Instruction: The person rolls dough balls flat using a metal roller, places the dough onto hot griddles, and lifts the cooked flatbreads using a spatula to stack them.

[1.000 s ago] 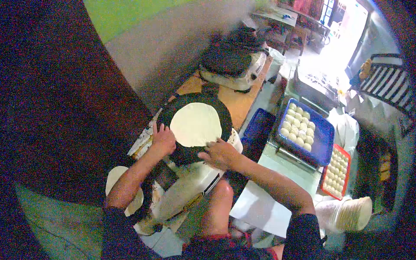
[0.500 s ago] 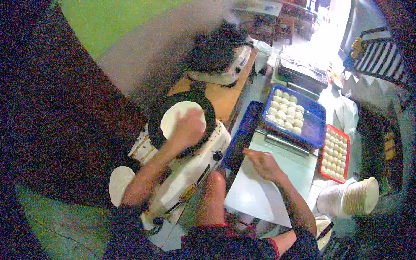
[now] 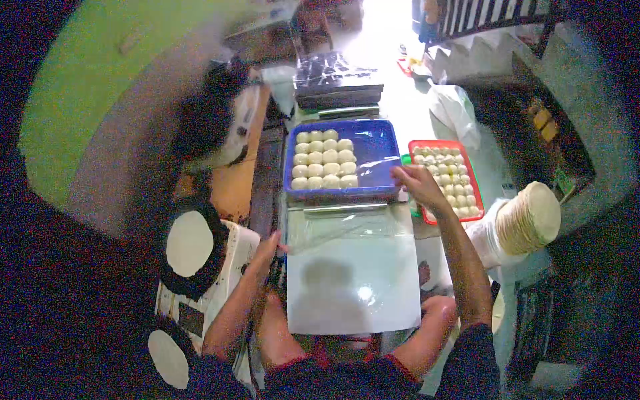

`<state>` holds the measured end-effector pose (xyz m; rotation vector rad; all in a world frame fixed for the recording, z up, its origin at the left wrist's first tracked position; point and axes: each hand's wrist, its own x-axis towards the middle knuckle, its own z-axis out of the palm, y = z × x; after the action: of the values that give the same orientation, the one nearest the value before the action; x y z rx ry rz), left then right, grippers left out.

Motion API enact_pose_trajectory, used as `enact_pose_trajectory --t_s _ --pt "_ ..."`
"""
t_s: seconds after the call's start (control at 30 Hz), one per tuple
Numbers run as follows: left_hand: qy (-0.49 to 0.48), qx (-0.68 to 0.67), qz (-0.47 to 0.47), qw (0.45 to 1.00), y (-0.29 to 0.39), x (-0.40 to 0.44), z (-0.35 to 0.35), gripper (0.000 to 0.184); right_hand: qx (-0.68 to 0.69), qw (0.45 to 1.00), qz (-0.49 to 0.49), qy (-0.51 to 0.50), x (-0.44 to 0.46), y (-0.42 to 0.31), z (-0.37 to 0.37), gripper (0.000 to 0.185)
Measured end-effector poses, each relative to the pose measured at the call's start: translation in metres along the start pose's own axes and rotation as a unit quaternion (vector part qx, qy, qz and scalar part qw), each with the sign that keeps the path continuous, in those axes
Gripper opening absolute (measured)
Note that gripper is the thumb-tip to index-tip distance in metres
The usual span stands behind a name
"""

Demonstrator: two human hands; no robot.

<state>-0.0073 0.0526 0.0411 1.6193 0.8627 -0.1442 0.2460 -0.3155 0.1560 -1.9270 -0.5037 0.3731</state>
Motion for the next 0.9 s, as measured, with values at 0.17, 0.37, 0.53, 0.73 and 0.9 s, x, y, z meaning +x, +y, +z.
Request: enact_pose_trajectory --t_s 0.17,0.37,0.53,0.73,0.9 --pt "0.099 0.071 -0.005 0.993 -0.041 -0.057 -0.007 0.048 -0.082 0.997 -0.012 -0.001 0.13 0.045 0.031 0.043" --pt "0.258 0.301 0.34 0.853 0.036 -0.069 0.041 0.075 -0.176 0.982 0.047 0.04 0.259 0.062 0.108 0.058" --pt "0.058 0.494 0.33 0.803 0.043 -0.021 0.089 0.081 -0.282 0.951 0.123 0.034 0.303 0.049 0.157 0.081" --pt "-0.079 0.507 0.364 0.777 0.009 0.015 0.105 0.044 -0.191 0.977 0.007 0.094 0.297 0.048 0.175 0.063" --pt "-0.12 0.547 0.366 0.743 -0.007 0.028 0.121 0.041 0.191 0.941 -0.041 0.275 0.271 0.065 0.124 0.044"
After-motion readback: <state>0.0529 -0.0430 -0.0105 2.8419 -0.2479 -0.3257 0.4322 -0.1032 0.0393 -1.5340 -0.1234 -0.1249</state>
